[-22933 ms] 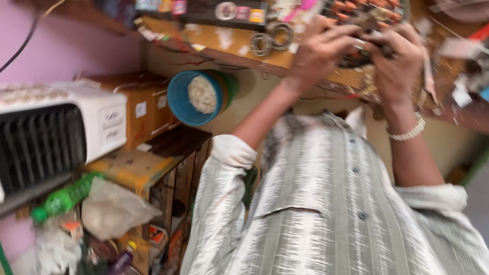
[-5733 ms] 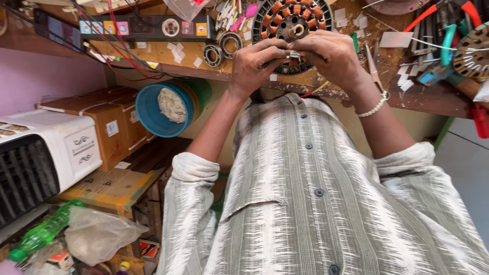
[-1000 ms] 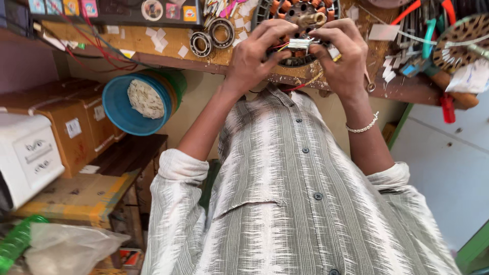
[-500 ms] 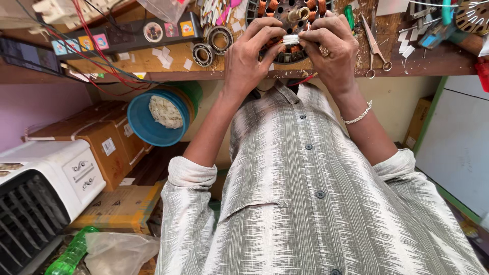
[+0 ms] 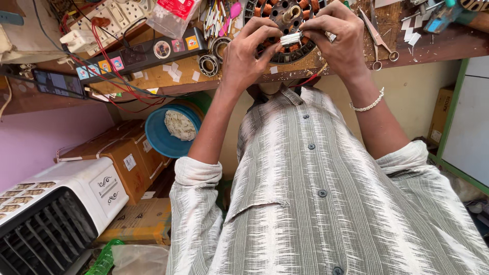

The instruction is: The person works on a circular electrical component, likely a stator, by stripping wire ends, inserting them into slots, and securing them with white tape. They use scissors to cut tape and a red wire to connect or test the component.

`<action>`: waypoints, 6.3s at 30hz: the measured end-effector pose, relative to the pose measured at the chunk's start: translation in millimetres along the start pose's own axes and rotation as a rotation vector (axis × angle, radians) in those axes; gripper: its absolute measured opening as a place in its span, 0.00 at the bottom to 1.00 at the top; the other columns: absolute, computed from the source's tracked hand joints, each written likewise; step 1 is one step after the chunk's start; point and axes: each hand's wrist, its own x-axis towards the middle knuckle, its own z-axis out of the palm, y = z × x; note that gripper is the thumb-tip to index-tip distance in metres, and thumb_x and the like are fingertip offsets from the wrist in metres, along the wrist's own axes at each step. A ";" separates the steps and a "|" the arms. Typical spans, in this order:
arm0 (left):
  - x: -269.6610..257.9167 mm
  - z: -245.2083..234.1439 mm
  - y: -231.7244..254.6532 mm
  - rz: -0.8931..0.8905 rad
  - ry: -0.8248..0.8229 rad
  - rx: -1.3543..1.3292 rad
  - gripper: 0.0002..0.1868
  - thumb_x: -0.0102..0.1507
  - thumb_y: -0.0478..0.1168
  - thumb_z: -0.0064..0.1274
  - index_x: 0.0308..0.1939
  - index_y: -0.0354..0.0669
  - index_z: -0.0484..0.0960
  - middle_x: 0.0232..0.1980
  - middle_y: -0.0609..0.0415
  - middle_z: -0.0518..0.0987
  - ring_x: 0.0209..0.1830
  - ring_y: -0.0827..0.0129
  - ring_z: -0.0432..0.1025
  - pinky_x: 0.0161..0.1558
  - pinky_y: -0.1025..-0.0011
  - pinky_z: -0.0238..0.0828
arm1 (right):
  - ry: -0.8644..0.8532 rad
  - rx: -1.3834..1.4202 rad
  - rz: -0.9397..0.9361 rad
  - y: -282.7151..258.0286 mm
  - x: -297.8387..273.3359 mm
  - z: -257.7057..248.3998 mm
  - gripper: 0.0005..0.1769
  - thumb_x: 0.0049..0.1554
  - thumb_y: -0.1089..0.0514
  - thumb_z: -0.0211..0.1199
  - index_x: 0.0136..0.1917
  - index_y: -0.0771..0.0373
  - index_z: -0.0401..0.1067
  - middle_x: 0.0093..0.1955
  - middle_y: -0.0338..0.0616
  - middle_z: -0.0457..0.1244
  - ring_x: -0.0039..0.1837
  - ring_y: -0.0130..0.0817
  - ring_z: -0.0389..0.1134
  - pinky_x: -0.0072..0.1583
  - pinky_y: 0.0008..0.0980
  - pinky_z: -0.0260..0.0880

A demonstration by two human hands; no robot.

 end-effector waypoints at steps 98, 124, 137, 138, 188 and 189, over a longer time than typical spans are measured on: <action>3.0 42.3 9.2 -0.099 0.213 0.294 0.10 0.65 0.49 0.64 0.43 0.49 0.87 0.75 0.68 0.66 0.62 0.58 0.64 0.64 0.59 0.67 | 0.244 0.420 0.752 66.7 -157.6 -76.3 0.13 0.75 0.60 0.61 0.69 0.67 0.73 0.46 0.40 0.64 0.46 0.29 0.64 0.49 0.32 0.67; -19.4 64.8 1.6 -0.330 0.377 -0.133 0.11 0.63 0.46 0.66 0.43 0.45 0.86 0.50 0.56 0.75 0.55 0.67 0.70 0.56 0.65 0.72 | -0.522 1.038 0.740 -14.5 -70.9 4.0 0.14 0.69 0.53 0.47 0.49 0.65 0.63 0.39 0.36 0.57 0.40 0.26 0.61 0.45 0.34 0.70; -38.4 59.7 -28.8 -0.351 0.464 -0.353 0.10 0.68 0.46 0.58 0.46 0.45 0.78 0.59 0.50 0.69 0.61 0.64 0.69 0.64 0.60 0.76 | 0.047 0.628 0.723 12.2 -89.3 -18.6 0.17 0.68 0.60 0.46 0.60 0.71 0.72 0.36 0.43 0.61 0.33 0.31 0.65 0.34 0.34 0.69; -38.7 57.9 -26.6 -0.374 0.523 -0.318 0.14 0.66 0.47 0.59 0.49 0.45 0.77 0.63 0.48 0.68 0.65 0.62 0.67 0.64 0.58 0.76 | 0.088 0.319 0.681 30.5 -89.4 -26.2 0.16 0.69 0.61 0.48 0.61 0.72 0.72 0.36 0.46 0.61 0.35 0.38 0.64 0.37 0.40 0.66; -6.9 77.1 -5.6 -0.810 0.502 -0.712 0.63 0.54 0.39 0.68 0.82 0.52 0.39 0.74 0.40 0.63 0.73 0.54 0.62 0.73 0.55 0.57 | 0.258 0.340 0.383 5.3 -32.5 78.4 0.52 0.67 0.52 0.70 0.86 0.58 0.34 0.87 0.53 0.41 0.87 0.46 0.48 0.87 0.39 0.50; -7.0 78.2 -5.5 -0.835 0.485 -0.688 0.63 0.54 0.40 0.68 0.82 0.53 0.38 0.75 0.40 0.61 0.73 0.54 0.61 0.72 0.54 0.57 | 0.254 0.335 0.391 5.9 -33.7 79.1 0.52 0.67 0.50 0.70 0.86 0.58 0.34 0.87 0.53 0.41 0.87 0.46 0.48 0.86 0.39 0.49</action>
